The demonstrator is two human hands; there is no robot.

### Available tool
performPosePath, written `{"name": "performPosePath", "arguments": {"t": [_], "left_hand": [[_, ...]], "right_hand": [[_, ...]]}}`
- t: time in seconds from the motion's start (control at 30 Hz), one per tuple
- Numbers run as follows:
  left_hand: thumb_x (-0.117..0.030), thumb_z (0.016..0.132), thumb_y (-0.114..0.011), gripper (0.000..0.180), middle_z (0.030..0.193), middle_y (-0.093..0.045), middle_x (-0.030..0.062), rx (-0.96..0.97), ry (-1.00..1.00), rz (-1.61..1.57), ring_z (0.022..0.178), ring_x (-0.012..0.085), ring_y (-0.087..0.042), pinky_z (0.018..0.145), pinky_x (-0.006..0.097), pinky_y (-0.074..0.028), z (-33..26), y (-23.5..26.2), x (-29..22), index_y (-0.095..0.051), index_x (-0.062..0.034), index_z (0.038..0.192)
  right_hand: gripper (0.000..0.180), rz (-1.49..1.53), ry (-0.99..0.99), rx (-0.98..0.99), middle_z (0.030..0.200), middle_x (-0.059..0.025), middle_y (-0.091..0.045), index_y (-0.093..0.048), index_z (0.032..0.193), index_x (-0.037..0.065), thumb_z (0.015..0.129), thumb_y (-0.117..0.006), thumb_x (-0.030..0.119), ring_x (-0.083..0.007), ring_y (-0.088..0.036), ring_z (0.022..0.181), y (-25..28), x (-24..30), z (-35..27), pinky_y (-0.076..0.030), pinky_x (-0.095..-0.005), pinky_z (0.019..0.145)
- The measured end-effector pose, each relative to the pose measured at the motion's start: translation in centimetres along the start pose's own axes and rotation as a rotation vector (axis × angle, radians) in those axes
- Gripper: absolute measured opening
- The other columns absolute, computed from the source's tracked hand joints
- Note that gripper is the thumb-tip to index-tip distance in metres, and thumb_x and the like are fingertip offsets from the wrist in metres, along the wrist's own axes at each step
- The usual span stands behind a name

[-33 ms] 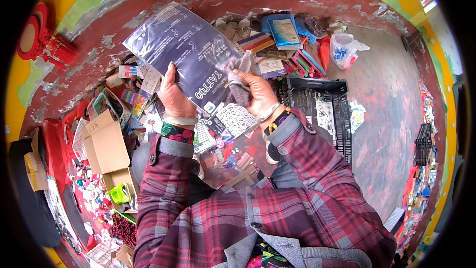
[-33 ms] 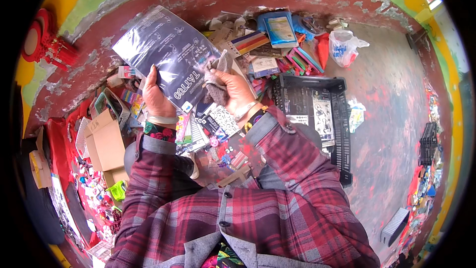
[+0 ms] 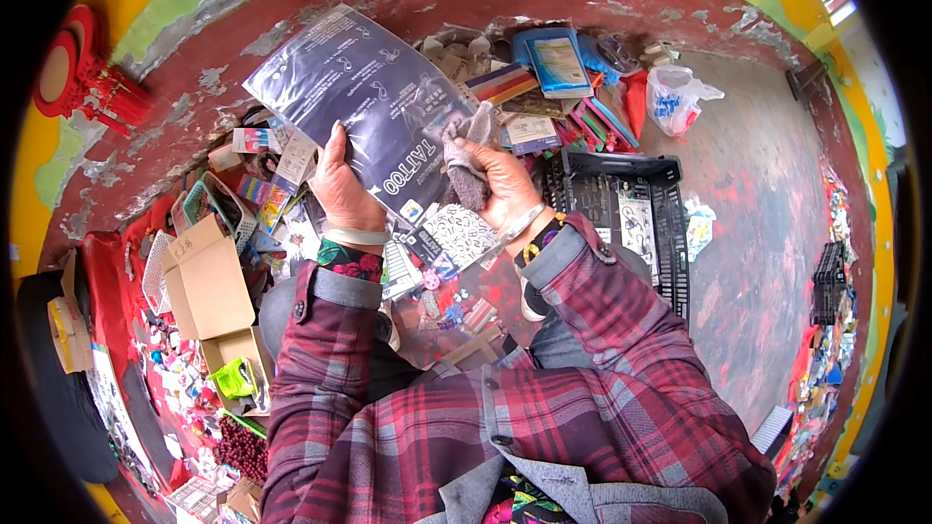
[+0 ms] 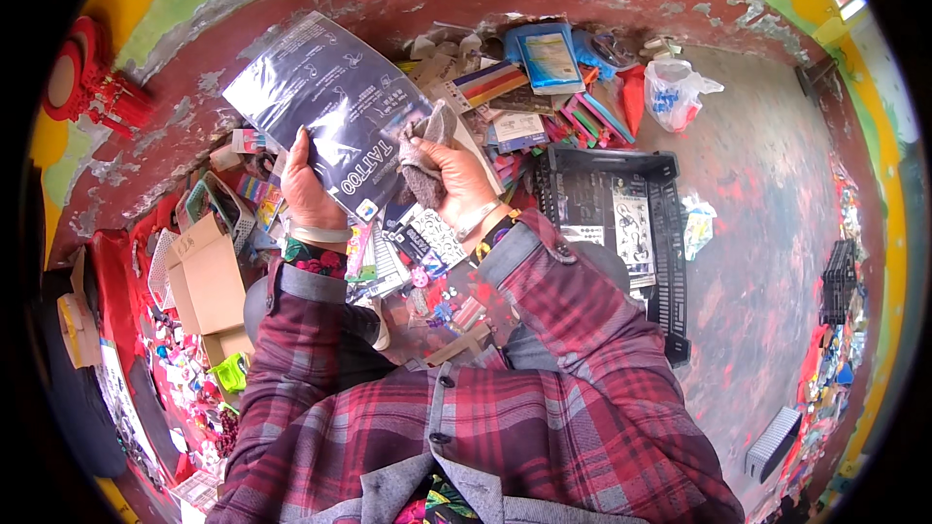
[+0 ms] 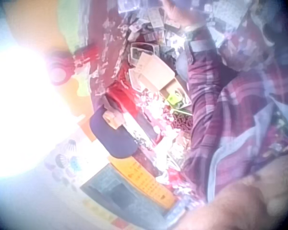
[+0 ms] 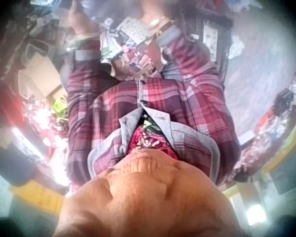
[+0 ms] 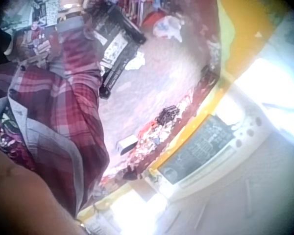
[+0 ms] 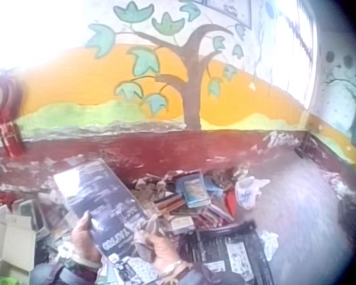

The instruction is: The person sits on the floor and wipes the surface of various sticker sheets with a cloth. They handle the sheets one by one, turning them over to clean both sides, and place them back into a pile.

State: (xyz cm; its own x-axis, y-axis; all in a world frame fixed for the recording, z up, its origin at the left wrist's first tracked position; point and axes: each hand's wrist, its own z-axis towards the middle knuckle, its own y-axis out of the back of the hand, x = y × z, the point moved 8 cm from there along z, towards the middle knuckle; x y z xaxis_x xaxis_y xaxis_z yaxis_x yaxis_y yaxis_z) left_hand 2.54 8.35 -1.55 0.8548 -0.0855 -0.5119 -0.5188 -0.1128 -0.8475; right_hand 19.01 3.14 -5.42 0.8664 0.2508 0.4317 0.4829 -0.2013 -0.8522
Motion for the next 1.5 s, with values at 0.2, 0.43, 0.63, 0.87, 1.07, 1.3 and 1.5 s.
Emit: {"name": "performPosePath", "arguments": {"t": [0.2, 0.43, 0.63, 0.87, 1.07, 1.3, 1.5], "left_hand": [[-0.014, 0.092, -0.052, 0.024, 0.102, -0.063, 0.0114, -0.033, -0.046, 0.042, 0.087, 0.0234, -0.065, 0.078, 0.036, -0.055, -0.2, -0.4, -0.3, -0.053, -0.0016, 0.112], [-0.017, 0.093, -0.05, 0.025, 0.102, -0.064, 0.0128, 0.013, 0.0, 0.066, 0.09, 0.0252, -0.064, 0.083, 0.037, -0.052, -0.1, -0.4, 0.7, -0.057, 0.0002, 0.11], [-0.013, 0.091, -0.053, 0.019, 0.099, -0.064, 0.0108, -0.01, 0.014, 0.085, 0.087, 0.023, -0.065, 0.079, 0.036, -0.054, 0.4, 0.7, 0.3, -0.057, -0.0012, 0.105], [-0.006, 0.089, -0.055, 0.021, 0.099, -0.062, 0.009, 0.002, 0.04, 0.028, 0.087, 0.0214, -0.064, 0.08, 0.036, -0.054, -0.1, -0.1, 0.2, -0.053, -0.0022, 0.109], [-0.006, 0.089, -0.055, 0.021, 0.097, -0.062, 0.0081, -0.035, 0.0, 0.116, 0.085, 0.0198, -0.064, 0.078, 0.034, -0.054, 0.8, 2.0, 0.5, -0.053, -0.0021, 0.11], [-0.009, 0.091, -0.054, 0.025, 0.101, -0.062, 0.0078, -0.009, -0.096, 0.108, 0.086, 0.0196, -0.064, 0.077, 0.033, -0.055, -0.3, -0.2, -0.8, -0.052, -0.0047, 0.115], [-0.009, 0.091, -0.052, 0.031, 0.106, -0.06, 0.0083, 0.042, -0.073, 0.122, 0.091, 0.0202, -0.062, 0.08, 0.035, -0.053, -0.6, -1.1, -0.8, -0.048, -0.0057, 0.122]], "right_hand": [[0.023, -0.075, -0.073, 0.011, 0.093, -0.0042, -0.064, -0.059, 0.105, 0.004, 0.085, -0.064, 0.011, -0.0147, -0.063, 0.081, -2.2, -2.1, -1.6, -0.054, -0.0276, 0.068], [0.022, -0.104, -0.126, -0.026, 0.09, -0.0043, -0.065, -0.061, 0.1, 0.007, 0.08, -0.067, 0.004, -0.0176, -0.065, 0.082, -2.4, -4.7, -2.7, -0.054, -0.0326, 0.072], [0.021, -0.061, 0.027, -0.094, 0.09, -0.0054, -0.067, -0.061, 0.101, 0.007, 0.081, -0.067, 0.009, -0.018, -0.066, 0.079, -1.2, 0.4, -0.9, -0.056, -0.0324, 0.069], [0.021, 0.034, 0.093, -0.088, 0.093, -0.0095, -0.065, -0.059, 0.103, 0.003, 0.083, -0.065, 0.009, -0.0207, -0.065, 0.08, 1.3, 3.9, 0.9, -0.056, -0.0344, 0.071], [0.02, 0.073, 0.061, -0.078, 0.085, -0.005, -0.064, -0.058, 0.101, 0.005, 0.085, -0.066, 0.014, -0.0149, -0.064, 0.071, 0.7, 1.1, 0.3, -0.055, -0.0267, 0.061], [0.018, 0.026, 0.026, -0.044, 0.086, -0.0099, -0.065, -0.059, 0.1, 0.003, 0.087, -0.063, 0.014, -0.0205, -0.065, 0.072, -0.2, 0.8, -0.9, -0.055, -0.0345, 0.062], [0.02, 0.053, 0.064, -0.094, 0.091, -0.01, -0.066, -0.06, 0.102, 0.004, 0.086, -0.062, 0.016, -0.022, -0.065, 0.078, 0.5, 2.7, -0.2, -0.055, -0.0351, 0.064]]}}
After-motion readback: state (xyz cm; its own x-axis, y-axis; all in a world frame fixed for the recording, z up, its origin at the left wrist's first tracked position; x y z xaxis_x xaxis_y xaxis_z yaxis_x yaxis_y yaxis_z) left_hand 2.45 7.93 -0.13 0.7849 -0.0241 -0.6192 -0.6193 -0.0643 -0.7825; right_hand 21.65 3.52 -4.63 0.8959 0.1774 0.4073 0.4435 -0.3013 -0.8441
